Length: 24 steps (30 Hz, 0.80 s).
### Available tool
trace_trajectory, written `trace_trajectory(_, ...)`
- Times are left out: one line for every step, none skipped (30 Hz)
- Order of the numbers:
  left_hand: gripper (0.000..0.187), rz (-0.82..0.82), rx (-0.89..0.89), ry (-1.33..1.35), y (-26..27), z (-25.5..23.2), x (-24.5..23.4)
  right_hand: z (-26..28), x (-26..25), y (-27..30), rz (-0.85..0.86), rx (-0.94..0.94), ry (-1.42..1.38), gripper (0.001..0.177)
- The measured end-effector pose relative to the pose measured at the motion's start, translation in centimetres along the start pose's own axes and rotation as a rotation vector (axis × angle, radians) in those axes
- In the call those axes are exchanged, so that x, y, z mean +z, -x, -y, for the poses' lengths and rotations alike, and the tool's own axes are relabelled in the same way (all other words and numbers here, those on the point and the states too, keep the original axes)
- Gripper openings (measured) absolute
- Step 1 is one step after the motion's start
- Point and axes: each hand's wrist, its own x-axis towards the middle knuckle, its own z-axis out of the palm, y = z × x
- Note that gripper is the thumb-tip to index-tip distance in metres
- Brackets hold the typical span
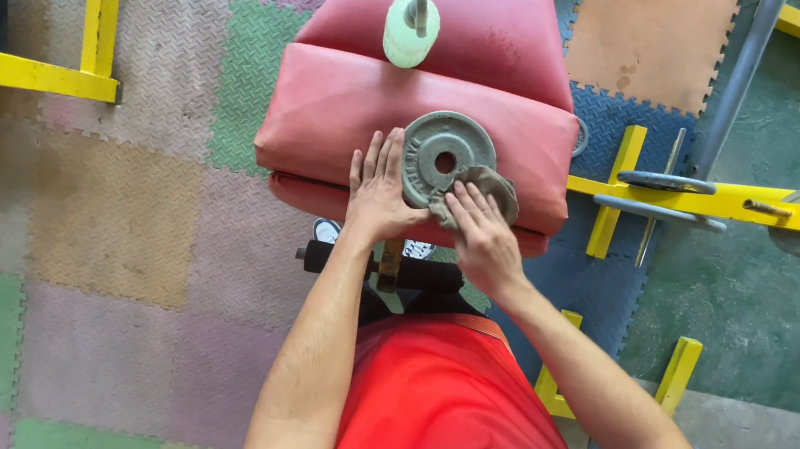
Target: Cleaning gym weight plates by spraying them with solution and wiping them with a rag on a bench.
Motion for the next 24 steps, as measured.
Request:
trace_trajectory(0.143, 0.001, -0.002, 0.001, 0.1, -0.8, -1.0, -0.7, -0.1, -0.9, 0.002, 0.0, 0.0, 0.053)
trace_trajectory(0.144, 0.037, -0.033, 0.065, 0.3, -1.5, -2.1, -1.4, -0.2, -1.8, 0.003, -0.016, -0.023, 0.049)
trace_trajectory(0.145, 0.071, -0.066, 0.127, 0.4, -2.2, -3.2, -2.1, -0.2, -2.9, 0.003, -0.035, -0.048, 0.046)
trace_trajectory(0.145, 0.069, -0.069, 0.126, 0.2, -2.2, -3.2, -2.9, 0.4, -4.2, 0.004, -0.038, -0.05, 0.046)
trace_trajectory(0.146, 0.08, -0.078, 0.115, 0.1, -2.2, -3.2, -3.7, 0.9, -5.5, -0.021, -0.024, -0.03, 0.046)
trace_trajectory(0.146, 0.09, -0.088, 0.104, 0.0, -2.3, -3.1, -4.6, 1.4, -6.8, -0.046, -0.01, -0.01, 0.045)
trace_trajectory(0.146, 0.088, -0.092, 0.104, 0.1, -2.2, -2.8, -4.4, 2.3, -7.5, -0.044, -0.014, -0.012, 0.045)
trace_trajectory(0.146, 0.077, -0.089, 0.106, 0.1, -2.1, -2.6, -4.2, 3.0, -8.3, -0.052, -0.024, -0.012, 0.046)
trace_trajectory(0.146, 0.064, -0.085, 0.107, 0.0, -2.0, -2.4, -4.0, 3.8, -9.2, -0.062, -0.037, -0.012, 0.048)
trace_trajectory(0.146, 0.059, -0.089, 0.106, -0.2, -1.8, -2.0, -3.6, 3.9, -9.4, -0.062, -0.043, -0.014, 0.048)
trace_trajectory(0.143, 0.044, -0.083, 0.098, -0.1, -1.5, -1.6, -3.0, 4.3, -9.4, -0.057, -0.066, -0.042, 0.047)
trace_trajectory(0.14, 0.029, -0.077, 0.09, 0.0, -1.2, -1.2, -2.4, 4.6, -9.3, -0.051, -0.089, -0.07, 0.046)
trace_trajectory(0.14, 0.031, -0.079, 0.09, -0.1, -0.8, -0.7, -1.6, 3.7, -8.7, -0.049, -0.088, -0.073, 0.046)
trace_trajectory(0.138, 0.011, -0.062, 0.056, -0.1, -0.5, -0.2, -0.9, 2.7, -8.0, -0.015, -0.114, -0.125, 0.046)
trace_trajectory(0.136, -0.01, -0.043, 0.02, -0.2, -0.1, 0.3, -0.1, 1.8, -7.4, 0.017, -0.14, -0.177, 0.047)
trace_trajectory(0.136, -0.007, -0.045, 0.018, -0.3, 0.7, 1.3, 0.0, 1.2, -6.5, 0.017, -0.138, -0.18, 0.047)
trace_trajectory(0.135, -0.06, 0.011, -0.022, -0.4, 1.6, 2.4, 0.0, 0.6, -5.5, 0.081, -0.161, -0.224, 0.048)
trace_trajectory(0.135, -0.113, 0.066, -0.062, -0.6, 2.4, 3.5, 0.0, -0.1, -4.6, 0.145, -0.184, -0.268, 0.049)
trace_trajectory(0.135, -0.113, 0.066, -0.062, -0.6, 2.0, 3.1, -0.3, -0.1, -4.3, 0.146, -0.184, -0.269, 0.049)
trace_trajectory(0.138, -0.08, 0.042, -0.044, -0.6, 1.7, 2.6, -0.4, -0.2, -4.0, 0.164, -0.183, -0.3, 0.045)
trace_trajectory(0.14, -0.047, 0.017, -0.028, -0.6, 1.4, 2.1, -0.6, -0.3, -3.8, 0.183, -0.183, -0.334, 0.041)
trace_trajectory(0.14, -0.048, 0.015, -0.029, -0.5, 0.6, 0.8, -0.8, 0.3, -4.7, 0.183, -0.185, -0.335, 0.041)
trace_trajectory(0.141, -0.01, -0.018, 0.032, -0.3, -0.2, -0.4, -1.1, 0.8, -5.6, 0.145, -0.212, -0.292, 0.043)
trace_trajectory(0.142, 0.028, -0.052, 0.093, -0.2, -1.1, -1.6, -1.4, 1.3, -6.5, 0.107, -0.239, -0.249, 0.046)
